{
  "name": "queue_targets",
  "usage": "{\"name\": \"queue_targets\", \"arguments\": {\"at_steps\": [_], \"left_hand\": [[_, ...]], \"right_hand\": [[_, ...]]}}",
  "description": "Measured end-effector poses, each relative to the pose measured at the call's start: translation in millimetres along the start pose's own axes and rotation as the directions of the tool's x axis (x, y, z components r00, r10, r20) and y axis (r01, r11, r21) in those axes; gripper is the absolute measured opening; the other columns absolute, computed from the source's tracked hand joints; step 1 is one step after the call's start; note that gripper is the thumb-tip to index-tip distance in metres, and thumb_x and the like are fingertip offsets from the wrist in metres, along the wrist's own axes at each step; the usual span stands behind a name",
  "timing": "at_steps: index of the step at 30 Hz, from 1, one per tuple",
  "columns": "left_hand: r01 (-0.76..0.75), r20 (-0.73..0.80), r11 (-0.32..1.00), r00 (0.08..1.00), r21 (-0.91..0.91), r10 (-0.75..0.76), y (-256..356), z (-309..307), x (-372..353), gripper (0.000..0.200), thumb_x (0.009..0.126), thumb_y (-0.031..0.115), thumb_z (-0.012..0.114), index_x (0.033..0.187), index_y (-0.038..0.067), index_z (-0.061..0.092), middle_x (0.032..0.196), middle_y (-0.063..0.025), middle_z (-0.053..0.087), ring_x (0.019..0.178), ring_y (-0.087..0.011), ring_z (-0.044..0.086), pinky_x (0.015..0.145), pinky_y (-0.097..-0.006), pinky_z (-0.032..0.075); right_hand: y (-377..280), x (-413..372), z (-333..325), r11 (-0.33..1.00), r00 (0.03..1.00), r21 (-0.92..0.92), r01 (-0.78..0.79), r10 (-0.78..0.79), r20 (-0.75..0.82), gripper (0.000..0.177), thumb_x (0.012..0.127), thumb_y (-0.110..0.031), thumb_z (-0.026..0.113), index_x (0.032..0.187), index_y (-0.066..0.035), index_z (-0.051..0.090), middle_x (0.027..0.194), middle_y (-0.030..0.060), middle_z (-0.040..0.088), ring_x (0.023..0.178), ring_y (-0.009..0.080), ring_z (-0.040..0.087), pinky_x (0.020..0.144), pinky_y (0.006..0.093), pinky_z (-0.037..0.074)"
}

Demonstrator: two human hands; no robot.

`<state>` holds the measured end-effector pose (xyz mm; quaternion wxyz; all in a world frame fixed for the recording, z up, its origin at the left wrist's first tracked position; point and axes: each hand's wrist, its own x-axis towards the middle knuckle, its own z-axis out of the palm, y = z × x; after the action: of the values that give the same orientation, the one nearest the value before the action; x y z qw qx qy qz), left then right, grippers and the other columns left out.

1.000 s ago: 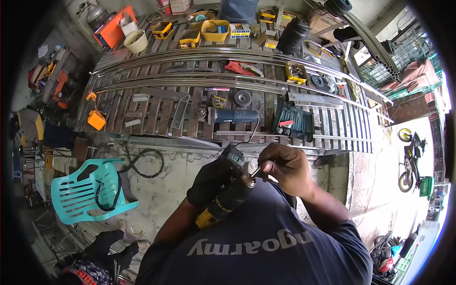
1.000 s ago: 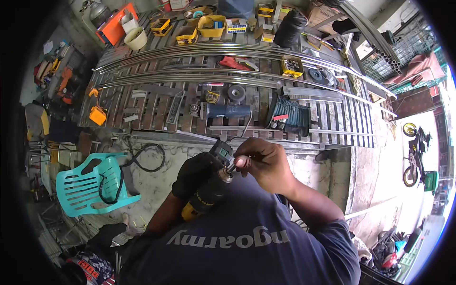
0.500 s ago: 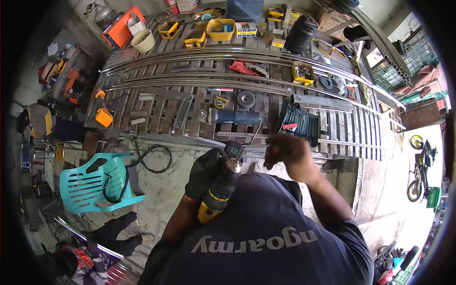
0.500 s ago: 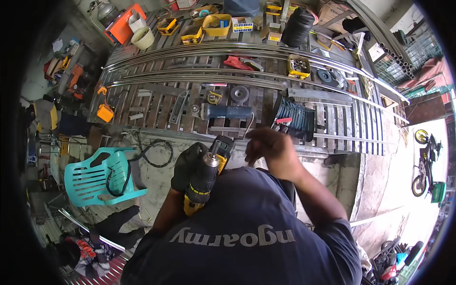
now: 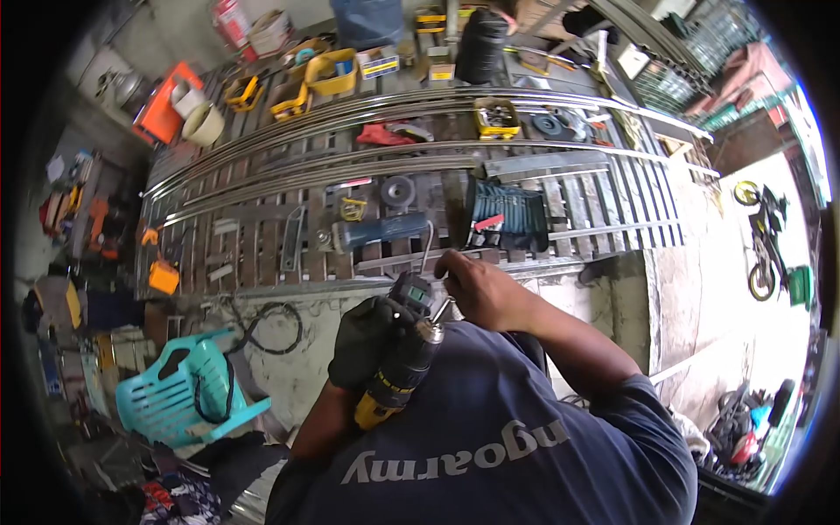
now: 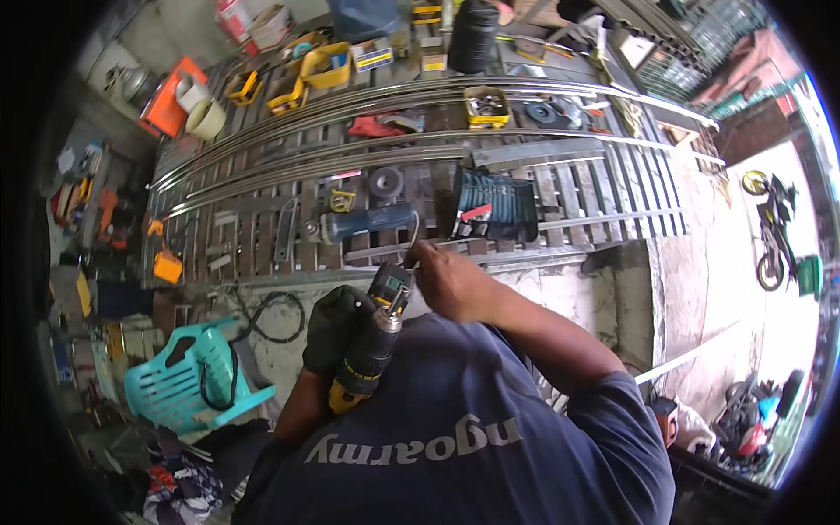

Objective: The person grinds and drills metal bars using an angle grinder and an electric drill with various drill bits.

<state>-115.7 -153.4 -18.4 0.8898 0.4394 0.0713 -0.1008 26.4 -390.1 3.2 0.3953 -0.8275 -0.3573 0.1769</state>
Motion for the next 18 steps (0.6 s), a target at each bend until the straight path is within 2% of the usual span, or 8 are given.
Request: {"name": "queue_targets", "arguments": {"at_steps": [2, 4, 6, 8, 11, 14, 17, 18], "left_hand": [[0.003, -0.060, 0.999, 0.998, 0.041, -0.001, 3, 4, -1, 0.037, 0.116, 0.035, 0.062, 0.111, 0.000, 0.074, 0.108, -0.0130, 0.079, 0.096, -0.0207, 0.076, 0.090, -0.0368, 0.062], [-0.018, -0.113, 1.000, 0.993, 0.021, 0.020, 5, 9, -3, 0.034, 0.114, 0.030, 0.064, 0.106, -0.001, 0.073, 0.102, -0.0129, 0.078, 0.091, -0.0234, 0.077, 0.088, -0.0393, 0.063], [0.013, -0.162, 0.982, 0.987, 0.189, 0.018, -1, -1, -9, 0.035, 0.115, 0.031, 0.062, 0.105, -0.001, 0.072, 0.103, -0.0118, 0.078, 0.092, -0.0204, 0.075, 0.088, -0.0367, 0.061], [-0.032, -0.135, 0.935, 0.987, 0.353, 0.084, 4, 6, -8, 0.036, 0.116, 0.032, 0.061, 0.106, -0.001, 0.072, 0.103, -0.0111, 0.078, 0.094, -0.0189, 0.074, 0.088, -0.0352, 0.060], [0.019, -0.149, 0.908, 0.988, 0.419, 0.048, 8, 15, -8, 0.038, 0.117, 0.038, 0.059, 0.109, 0.003, 0.074, 0.106, -0.0071, 0.078, 0.096, -0.0141, 0.072, 0.090, -0.0322, 0.058], [0.037, -0.176, 0.945, 0.984, 0.325, 0.022, 8, 21, -8, 0.035, 0.116, 0.034, 0.059, 0.113, 0.003, 0.075, 0.107, -0.0064, 0.079, 0.095, -0.0132, 0.071, 0.089, -0.0307, 0.056], [-0.029, -0.150, 0.888, 0.983, 0.459, 0.109, 6, 20, -2, 0.035, 0.115, 0.034, 0.060, 0.118, 0.004, 0.078, 0.103, -0.0058, 0.079, 0.090, -0.0118, 0.070, 0.083, -0.0295, 0.056], [0.050, -0.204, 0.859, 0.977, 0.510, 0.064, 9, 18, -3, 0.035, 0.115, 0.034, 0.060, 0.118, 0.004, 0.079, 0.101, -0.0055, 0.079, 0.088, -0.0112, 0.070, 0.081, -0.0295, 0.056]], "right_hand": [[111, -3, 22, 0.981, 0.992, -0.152, 0.119, -0.124, -0.018, 0.024, 0.094, 0.001, 0.058, 0.116, 0.004, 0.066, 0.114, 0.0278, 0.073, 0.099, 0.0486, 0.073, 0.086, 0.0531, 0.058], [165, 12, -2, 0.918, 0.956, -0.305, -0.251, 0.284, 0.068, 0.027, 0.088, 0.001, 0.062, 0.113, 0.003, 0.072, 0.114, 0.0260, 0.074, 0.100, 0.0461, 0.074, 0.087, 0.0503, 0.061], [230, 12, -17, 0.825, 0.911, -0.409, -0.391, 0.285, -0.297, 0.028, 0.087, -0.006, 0.067, 0.113, 0.002, 0.077, 0.114, 0.0261, 0.077, 0.103, 0.0430, 0.076, 0.090, 0.0480, 0.063], [288, 16, -28, 0.820, 0.799, -0.258, -0.510, 0.342, -0.494, 0.029, 0.090, -0.006, 0.069, 0.116, 0.002, 0.078, 0.104, 0.0230, 0.081, 0.106, 0.0426, 0.078, 0.095, 0.0467, 0.063], [333, 19, -39, 0.877, 0.861, -0.178, -0.447, 0.368, -0.352, 0.030, 0.090, -0.009, 0.076, 0.118, 0.000, 0.079, 0.106, 0.0236, 0.081, 0.107, 0.0416, 0.079, 0.096, 0.0468, 0.063], [276, 22, -60, 0.819, 0.768, -0.246, -0.518, 0.318, -0.556, 0.030, 0.089, -0.007, 0.078, 0.119, -0.002, 0.078, 0.105, 0.0238, 0.081, 0.100, 0.0409, 0.079, 0.091, 0.0454, 0.064], [165, 22, -58, 0.964, 0.910, -0.054, -0.262, 0.229, -0.345, 0.027, 0.094, -0.009, 0.080, 0.120, -0.002, 0.079, 0.100, 0.0197, 0.081, 0.091, 0.0330, 0.080, 0.085, 0.0404, 0.063], [135, 19, -48, 0.991, 0.955, 0.031, -0.133, 0.137, -0.264, 0.027, 0.094, -0.007, 0.082, 0.120, -0.002, 0.080, 0.099, 0.0174, 0.081, 0.088, 0.0301, 0.080, 0.083, 0.0392, 0.062]]}}
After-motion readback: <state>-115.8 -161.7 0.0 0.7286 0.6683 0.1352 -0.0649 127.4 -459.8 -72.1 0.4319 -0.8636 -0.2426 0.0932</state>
